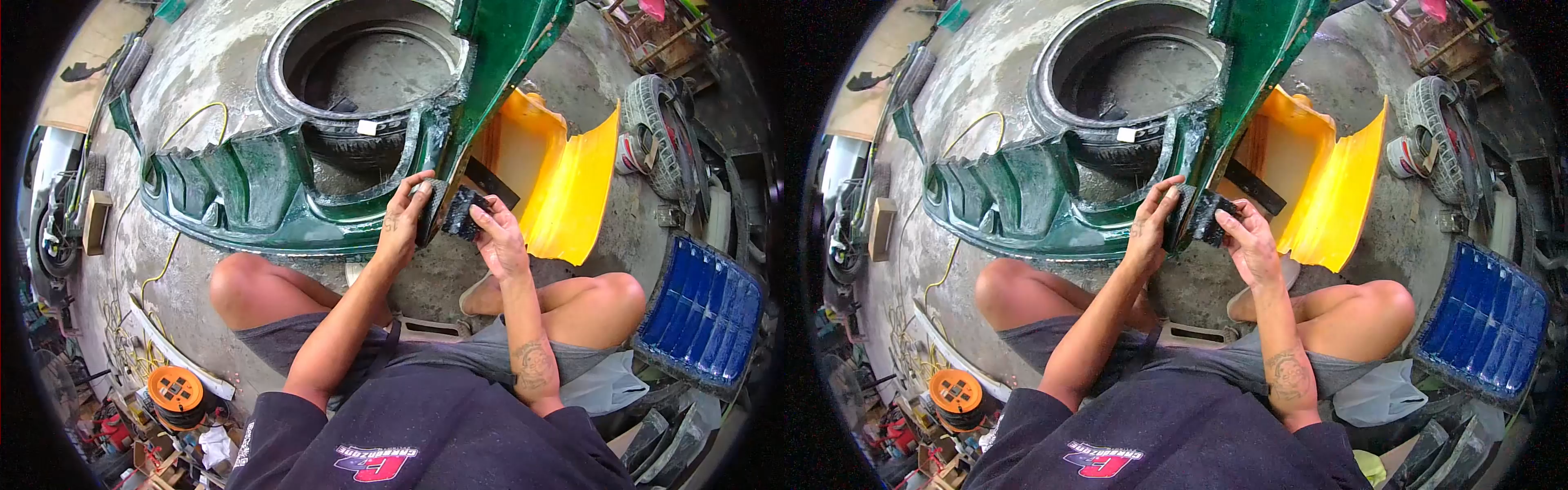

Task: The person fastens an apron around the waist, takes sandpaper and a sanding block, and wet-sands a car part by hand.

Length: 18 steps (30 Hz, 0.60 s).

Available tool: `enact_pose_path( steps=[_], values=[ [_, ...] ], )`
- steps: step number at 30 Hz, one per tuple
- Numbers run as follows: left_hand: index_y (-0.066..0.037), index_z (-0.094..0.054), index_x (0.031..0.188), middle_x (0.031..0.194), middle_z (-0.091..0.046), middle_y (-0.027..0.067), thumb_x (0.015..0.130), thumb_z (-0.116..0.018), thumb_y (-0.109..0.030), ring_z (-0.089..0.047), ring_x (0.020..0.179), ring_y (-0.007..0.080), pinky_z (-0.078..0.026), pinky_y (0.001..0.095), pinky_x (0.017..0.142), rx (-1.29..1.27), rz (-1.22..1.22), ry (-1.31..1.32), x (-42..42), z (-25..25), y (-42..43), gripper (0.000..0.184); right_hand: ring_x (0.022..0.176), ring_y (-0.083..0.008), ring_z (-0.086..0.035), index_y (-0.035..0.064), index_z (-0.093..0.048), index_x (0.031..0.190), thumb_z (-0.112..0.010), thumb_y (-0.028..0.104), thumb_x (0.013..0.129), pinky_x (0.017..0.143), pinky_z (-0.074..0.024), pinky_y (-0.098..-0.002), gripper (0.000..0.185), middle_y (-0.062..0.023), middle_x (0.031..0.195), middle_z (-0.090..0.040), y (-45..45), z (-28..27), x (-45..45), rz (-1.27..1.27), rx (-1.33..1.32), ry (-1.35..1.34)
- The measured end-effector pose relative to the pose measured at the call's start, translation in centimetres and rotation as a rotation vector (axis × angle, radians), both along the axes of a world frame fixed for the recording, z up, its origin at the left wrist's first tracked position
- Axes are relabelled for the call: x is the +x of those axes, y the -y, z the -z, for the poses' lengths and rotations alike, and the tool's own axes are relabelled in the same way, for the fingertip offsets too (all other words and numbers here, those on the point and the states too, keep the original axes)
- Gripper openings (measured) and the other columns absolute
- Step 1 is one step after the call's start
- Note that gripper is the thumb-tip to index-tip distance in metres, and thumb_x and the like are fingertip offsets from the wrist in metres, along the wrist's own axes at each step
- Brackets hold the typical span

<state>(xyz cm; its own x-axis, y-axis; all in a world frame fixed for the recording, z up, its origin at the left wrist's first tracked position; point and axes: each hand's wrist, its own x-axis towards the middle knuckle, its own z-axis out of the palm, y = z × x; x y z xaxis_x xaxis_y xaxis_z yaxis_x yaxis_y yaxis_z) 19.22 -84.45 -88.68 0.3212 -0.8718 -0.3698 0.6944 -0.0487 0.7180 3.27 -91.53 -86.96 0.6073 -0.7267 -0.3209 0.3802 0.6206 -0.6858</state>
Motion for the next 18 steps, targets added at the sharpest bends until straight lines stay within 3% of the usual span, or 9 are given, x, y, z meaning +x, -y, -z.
enact_pose_path(
  steps=[2,3,8,11,15,18],
  values=[
    [-0.007,-0.052,0.131,0.107,-0.061,0.0026,0.100,-0.054,-0.026,-0.060,0.093,0.0112,-0.049,0.0232,0.080,-0.070,-0.011,0.226,-0.4,-0.2,0.5,0.036,0.085,-0.0087,-0.062,0.0079,-0.054,0.104,-0.065,0.006,0.092,0.074,-0.0505,-0.0249,0.016,-0.0014,0.096,-0.065,-0.1,0.5,-0.1,-0.022,-0.059,-0.056],
    [-0.007,-0.048,0.133,0.109,-0.061,0.0050,0.097,-0.058,-0.019,-0.057,0.099,0.0117,-0.047,0.0242,0.086,-0.034,0.073,0.282,-0.6,-0.3,0.1,0.039,0.083,-0.0076,-0.061,0.0077,-0.054,0.102,-0.065,0.006,0.091,0.073,-0.0499,-0.0242,0.016,-0.0003,0.094,-0.064,-0.1,0.7,0.0,-0.050,-0.114,-0.105],
    [-0.007,-0.042,0.136,0.106,-0.061,0.0073,0.092,-0.064,-0.006,-0.057,0.095,0.0121,-0.048,0.0258,0.085,-0.060,0.097,0.469,-1.0,-1.1,-0.2,0.049,0.083,-0.0053,-0.058,0.0057,-0.056,0.100,-0.069,0.009,0.089,0.073,-0.0476,-0.0211,0.017,0.0005,0.093,-0.063,-0.3,0.4,0.3,-0.023,-0.216,-0.252],
    [-0.007,-0.044,0.132,0.101,-0.063,0.0074,0.092,-0.064,-0.007,-0.058,0.091,0.0118,-0.048,0.0261,0.081,-0.105,0.105,0.546,-1.1,-1.0,-0.2,0.045,0.084,-0.0050,-0.058,0.0040,-0.060,0.099,-0.072,0.010,0.088,0.075,-0.0475,-0.0206,0.017,-0.0003,0.093,-0.064,-0.6,-0.2,0.6,0.009,-0.240,-0.267],
    [-0.006,-0.044,0.131,0.099,-0.060,0.0063,0.092,-0.062,-0.007,-0.056,0.090,0.0115,-0.047,0.0261,0.080,-0.095,0.044,0.385,-1.7,-1.2,-0.1,0.043,0.083,-0.0052,-0.058,0.0028,-0.064,0.098,-0.073,0.009,0.086,0.077,-0.0471,-0.0206,0.016,0.0004,0.092,-0.065,-0.5,1.2,0.4,0.014,-0.313,-0.314],
    [-0.005,-0.044,0.131,0.099,-0.059,0.0063,0.093,-0.061,-0.007,-0.056,0.089,0.0115,-0.047,0.0259,0.079,-0.087,0.060,0.513,-1.7,-0.3,-0.2,0.042,0.082,-0.0052,-0.058,0.0025,-0.064,0.099,-0.074,0.009,0.086,0.078,-0.0469,-0.0206,0.017,0.0011,0.091,-0.065,-0.6,1.9,0.4,0.031,-0.302,-0.310]
  ],
)
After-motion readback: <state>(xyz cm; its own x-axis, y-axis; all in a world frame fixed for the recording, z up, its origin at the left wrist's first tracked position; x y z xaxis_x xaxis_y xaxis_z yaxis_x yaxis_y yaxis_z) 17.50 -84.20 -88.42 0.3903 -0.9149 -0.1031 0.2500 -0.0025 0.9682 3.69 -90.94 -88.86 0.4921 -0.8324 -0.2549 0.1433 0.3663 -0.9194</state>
